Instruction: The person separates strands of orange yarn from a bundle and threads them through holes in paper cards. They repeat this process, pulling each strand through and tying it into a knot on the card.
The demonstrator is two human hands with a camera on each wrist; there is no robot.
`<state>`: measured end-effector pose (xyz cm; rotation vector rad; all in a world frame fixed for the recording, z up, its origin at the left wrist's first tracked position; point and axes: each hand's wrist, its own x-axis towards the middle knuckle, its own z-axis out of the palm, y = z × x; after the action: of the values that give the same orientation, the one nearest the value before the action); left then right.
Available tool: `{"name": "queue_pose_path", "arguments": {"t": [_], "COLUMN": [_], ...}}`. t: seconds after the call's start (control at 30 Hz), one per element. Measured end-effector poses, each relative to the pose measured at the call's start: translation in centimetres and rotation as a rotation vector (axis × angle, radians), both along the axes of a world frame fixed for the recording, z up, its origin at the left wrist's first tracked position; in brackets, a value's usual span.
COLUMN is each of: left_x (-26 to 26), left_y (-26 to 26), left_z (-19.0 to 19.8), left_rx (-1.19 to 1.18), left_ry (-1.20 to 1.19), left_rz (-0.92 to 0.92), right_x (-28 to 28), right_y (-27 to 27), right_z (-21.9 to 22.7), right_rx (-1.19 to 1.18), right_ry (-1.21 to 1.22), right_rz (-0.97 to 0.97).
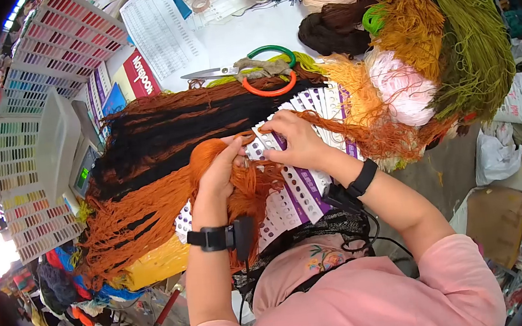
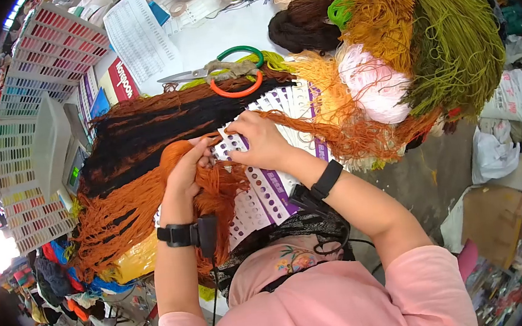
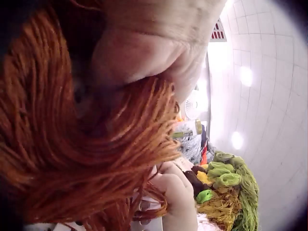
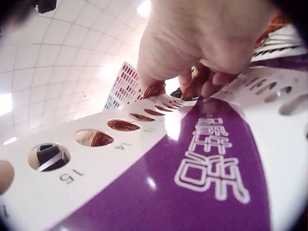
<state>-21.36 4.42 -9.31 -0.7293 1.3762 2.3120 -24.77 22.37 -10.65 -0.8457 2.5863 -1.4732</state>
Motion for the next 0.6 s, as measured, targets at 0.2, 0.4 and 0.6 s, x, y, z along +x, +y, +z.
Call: {"name": "queue_pose_path", "arguments": {"t": [0.2, 0.4, 0.6], "left_x": [0.6, -0.1, 3.1], "left_y": [-0.2, 3.4, -6.0], "left_z": [3.6, 0.9, 4.8], "left_rx": [0.354, -0.356, -0.311], "left_ry": [0.085, 0.05, -0.178], "left_rz": [0.003, -0.238, 0.001], "right_x": [-0.3, -1.0, 0.0], "right_y": [-0.1, -0.1, -1.6], "right_z": [-0.3, -0.7, 0.4], "right_rx": [-0.104, -0.16, 0.258], "right_ry": [-0.144, -0.084, -0.133], "right_rz": [-0.068, -0.064, -0.1]}}
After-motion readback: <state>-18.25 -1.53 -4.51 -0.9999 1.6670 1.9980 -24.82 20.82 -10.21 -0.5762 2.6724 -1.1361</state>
